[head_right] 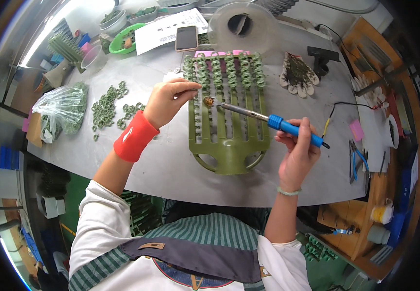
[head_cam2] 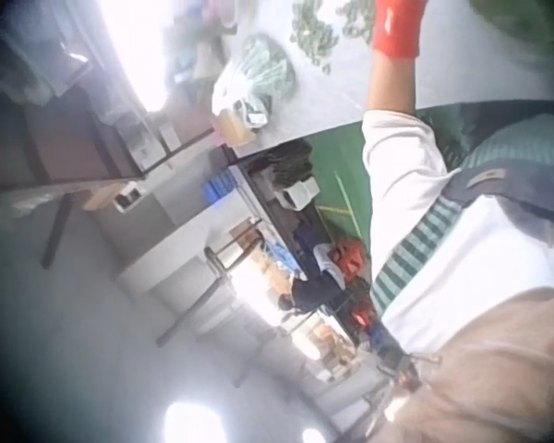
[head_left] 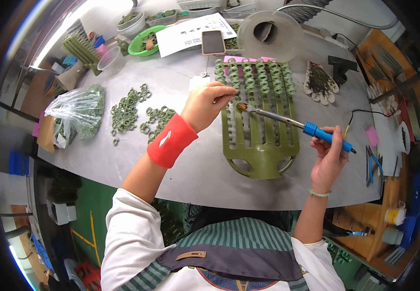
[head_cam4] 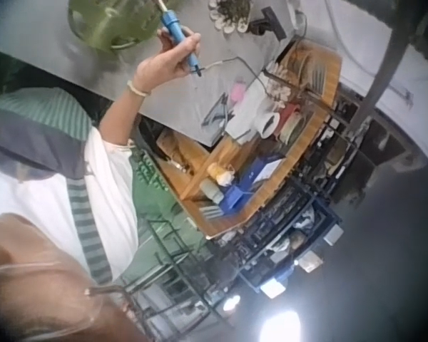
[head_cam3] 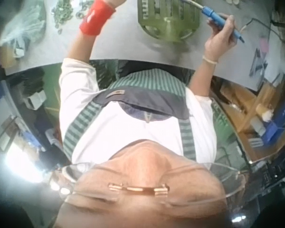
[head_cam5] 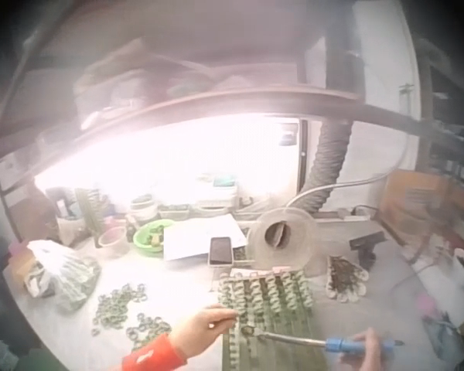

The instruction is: The person uses a soldering iron to melt and attach small green plastic rings onto a green plastic holder, picking the rings up one by one from a pile on the workbench.

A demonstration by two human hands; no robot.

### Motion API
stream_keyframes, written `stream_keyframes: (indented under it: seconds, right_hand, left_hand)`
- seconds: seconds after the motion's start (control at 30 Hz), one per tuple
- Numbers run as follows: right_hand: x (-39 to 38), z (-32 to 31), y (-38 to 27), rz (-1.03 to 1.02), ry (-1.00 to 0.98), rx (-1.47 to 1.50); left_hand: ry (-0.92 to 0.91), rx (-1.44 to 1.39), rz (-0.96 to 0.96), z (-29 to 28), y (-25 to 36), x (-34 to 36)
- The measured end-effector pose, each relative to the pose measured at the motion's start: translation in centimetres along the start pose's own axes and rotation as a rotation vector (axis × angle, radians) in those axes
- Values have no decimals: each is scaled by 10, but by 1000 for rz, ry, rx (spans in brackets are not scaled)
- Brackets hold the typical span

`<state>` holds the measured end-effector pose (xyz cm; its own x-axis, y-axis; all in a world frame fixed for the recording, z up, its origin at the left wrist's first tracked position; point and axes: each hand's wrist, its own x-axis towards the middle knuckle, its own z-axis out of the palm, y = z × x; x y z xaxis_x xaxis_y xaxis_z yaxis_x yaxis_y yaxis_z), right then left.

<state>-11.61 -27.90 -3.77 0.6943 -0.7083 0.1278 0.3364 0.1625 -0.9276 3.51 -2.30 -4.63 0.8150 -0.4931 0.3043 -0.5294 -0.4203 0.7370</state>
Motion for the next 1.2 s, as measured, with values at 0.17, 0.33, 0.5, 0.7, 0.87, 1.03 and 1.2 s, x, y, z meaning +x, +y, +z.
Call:
stream_keyframes:
  seconds: [0.17,0.33,0.5,0.7,0.87,1.03,1.2]
  right_hand:
    - [6,4,14,41,9,48]
    - [9,9,26,72,21,85]
    - [6,3,13,49,49,16]
    - [2,-5,-7,84,51,3]
    - [-4,-5,-8,95,10,-6]
    - [-6,-3,-10,94,-4,-35]
    - [-10,0,-15,87,-8,-33]
  left_hand:
    - [121,363,290,19,-9,16]
    - [110,464,344,25,-17,21]
    - [143,480,362,24,-24,17]
    - [167,70,215,1,-33,14]
    - [250,454,-562,-107,-130,-33]
    - [170,474,-935,-121,-161,-63]
    - [211,340,-729,-137,-191,-88]
